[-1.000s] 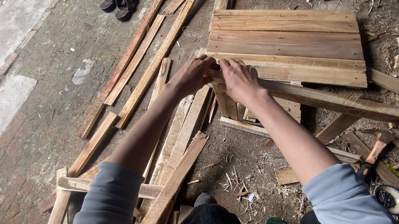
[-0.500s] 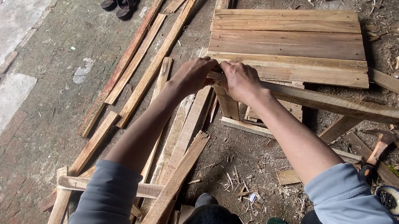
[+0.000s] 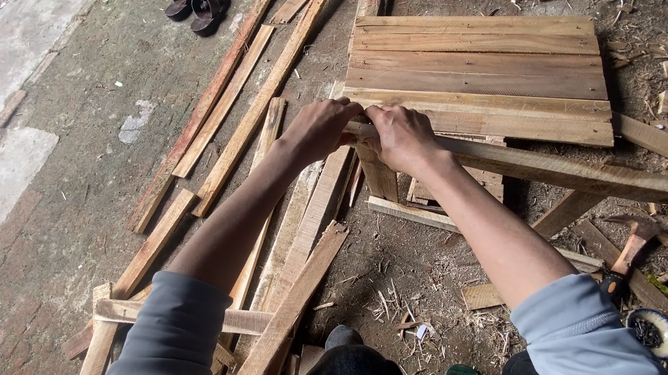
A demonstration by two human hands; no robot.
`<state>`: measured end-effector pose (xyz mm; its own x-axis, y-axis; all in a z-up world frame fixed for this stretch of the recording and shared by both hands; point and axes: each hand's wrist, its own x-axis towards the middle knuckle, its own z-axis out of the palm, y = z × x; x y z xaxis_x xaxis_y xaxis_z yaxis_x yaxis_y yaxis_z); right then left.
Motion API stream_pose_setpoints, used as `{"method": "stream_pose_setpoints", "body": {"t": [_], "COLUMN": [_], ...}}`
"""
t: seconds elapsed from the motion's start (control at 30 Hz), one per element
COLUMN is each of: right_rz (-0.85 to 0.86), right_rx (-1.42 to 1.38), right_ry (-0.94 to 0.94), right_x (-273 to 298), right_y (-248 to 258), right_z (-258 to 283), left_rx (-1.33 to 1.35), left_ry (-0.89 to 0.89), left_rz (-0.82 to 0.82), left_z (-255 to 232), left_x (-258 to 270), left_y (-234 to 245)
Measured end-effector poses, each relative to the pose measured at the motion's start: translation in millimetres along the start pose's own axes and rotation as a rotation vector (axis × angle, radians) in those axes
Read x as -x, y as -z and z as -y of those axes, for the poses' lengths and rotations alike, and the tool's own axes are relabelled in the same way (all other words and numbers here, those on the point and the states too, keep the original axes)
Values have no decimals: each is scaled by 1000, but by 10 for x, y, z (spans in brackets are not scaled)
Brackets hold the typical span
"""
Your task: The person assembles a small wooden stool by aligning and securing wooden planks to the frame. They use a hammer to drive nails into the joints, adjusting the planks as needed to ensure a snug fit. The work is performed on a concrete floor with scattered wood pieces and tools nearby.
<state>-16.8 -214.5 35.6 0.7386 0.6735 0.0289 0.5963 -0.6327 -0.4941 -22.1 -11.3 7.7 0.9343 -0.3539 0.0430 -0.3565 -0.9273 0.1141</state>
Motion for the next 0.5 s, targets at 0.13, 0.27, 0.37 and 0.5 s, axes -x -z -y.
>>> {"method": "stream_pose_setpoints", "body": {"t": [0.13,0.27,0.37,0.5], "right_rz": [6,9,-4,-31], "right_rx": [18,-25,-38,-45], "right_ry": [15,15,29,69], "right_x": [22,15,12,19], "right_y": [-54,-75,-24,-124], "right_z": [-24,-49,-48,-78], "left_rx": [-3,-20,-47,-99], "left_ry": [-7,-5,-18,-10], "left_rz": [-11,-6,-17,-22], "left_z": [17,-25,-6,-8], "left_x": [-2,53,54,62], "left_y": [-18,39,37,31]}}
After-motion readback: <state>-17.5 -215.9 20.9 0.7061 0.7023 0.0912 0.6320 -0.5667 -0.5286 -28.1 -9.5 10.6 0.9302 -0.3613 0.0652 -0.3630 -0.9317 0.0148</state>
